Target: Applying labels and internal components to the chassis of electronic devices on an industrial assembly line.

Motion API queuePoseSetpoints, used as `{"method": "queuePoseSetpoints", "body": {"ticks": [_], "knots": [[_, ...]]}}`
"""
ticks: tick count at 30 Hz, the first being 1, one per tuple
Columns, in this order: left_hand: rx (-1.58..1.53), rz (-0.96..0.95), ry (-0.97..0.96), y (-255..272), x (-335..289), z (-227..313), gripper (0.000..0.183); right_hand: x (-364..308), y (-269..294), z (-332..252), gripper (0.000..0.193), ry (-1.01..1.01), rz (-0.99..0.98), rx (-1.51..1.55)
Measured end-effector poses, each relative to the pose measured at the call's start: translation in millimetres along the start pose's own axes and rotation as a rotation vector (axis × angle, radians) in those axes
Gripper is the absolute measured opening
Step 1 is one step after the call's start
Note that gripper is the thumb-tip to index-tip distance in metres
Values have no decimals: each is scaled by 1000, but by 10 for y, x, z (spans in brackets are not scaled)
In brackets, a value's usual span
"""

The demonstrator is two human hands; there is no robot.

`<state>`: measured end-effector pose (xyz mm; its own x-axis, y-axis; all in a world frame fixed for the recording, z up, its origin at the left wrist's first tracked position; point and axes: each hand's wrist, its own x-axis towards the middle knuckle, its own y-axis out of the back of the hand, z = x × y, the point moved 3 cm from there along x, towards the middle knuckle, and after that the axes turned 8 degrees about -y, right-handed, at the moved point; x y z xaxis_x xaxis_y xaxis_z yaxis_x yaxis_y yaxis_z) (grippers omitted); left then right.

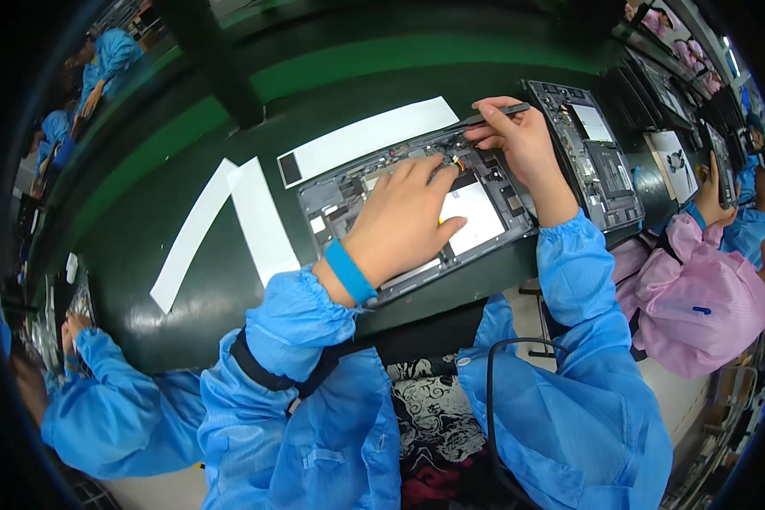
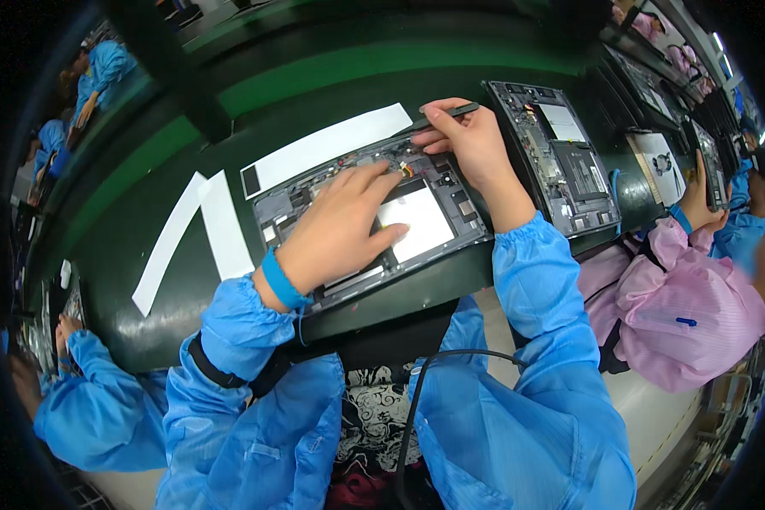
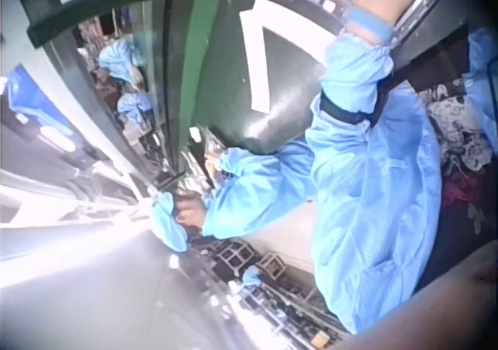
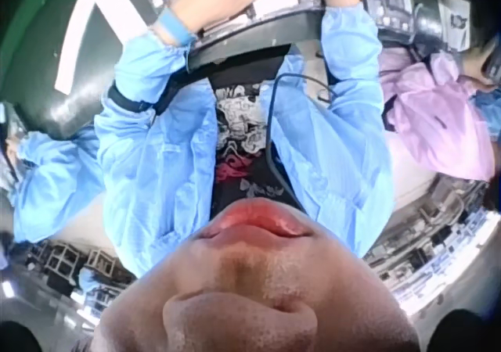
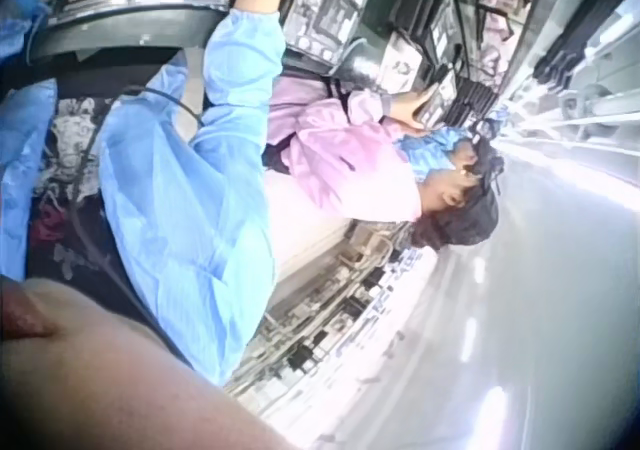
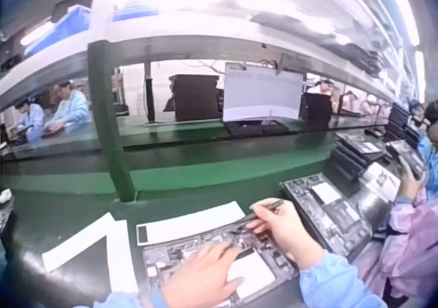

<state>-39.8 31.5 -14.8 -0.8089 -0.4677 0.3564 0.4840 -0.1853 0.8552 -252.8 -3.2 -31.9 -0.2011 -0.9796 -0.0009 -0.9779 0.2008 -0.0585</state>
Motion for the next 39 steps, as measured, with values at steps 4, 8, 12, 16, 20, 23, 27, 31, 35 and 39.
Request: {"method": "queuePoseSetpoints", "body": {"ticks": [4,8,12,16,20,23,27,31,35,39], "knots": [[65,-77,40,-34,59,28,55,-47,39,-105,25,36,54,-59],[75,-42,6,-78,68,38,51,-135,59,-120,21,140,7,-225],[25,-21,3,-98,107,16,47,-194,4,-153,17,138,-78,-319],[33,-6,1,-76,107,-1,46,-187,-29,-155,18,173,-116,-353],[30,9,-3,-85,107,3,46,-165,-31,-108,18,177,-148,-420],[34,10,-4,-85,94,3,46,-171,-97,-106,17,159,-135,-287],[26,25,-5,-84,80,3,46,-176,-83,-90,18,140,-85,-243],[11,32,-1,-90,80,5,46,-178,-53,-83,18,163,-39,-186],[-56,67,31,-114,81,-11,48,-177,-15,-101,21,205,25,-141],[-56,52,11,-143,97,-17,49,-161,46,-100,24,222,11,-73]]}}
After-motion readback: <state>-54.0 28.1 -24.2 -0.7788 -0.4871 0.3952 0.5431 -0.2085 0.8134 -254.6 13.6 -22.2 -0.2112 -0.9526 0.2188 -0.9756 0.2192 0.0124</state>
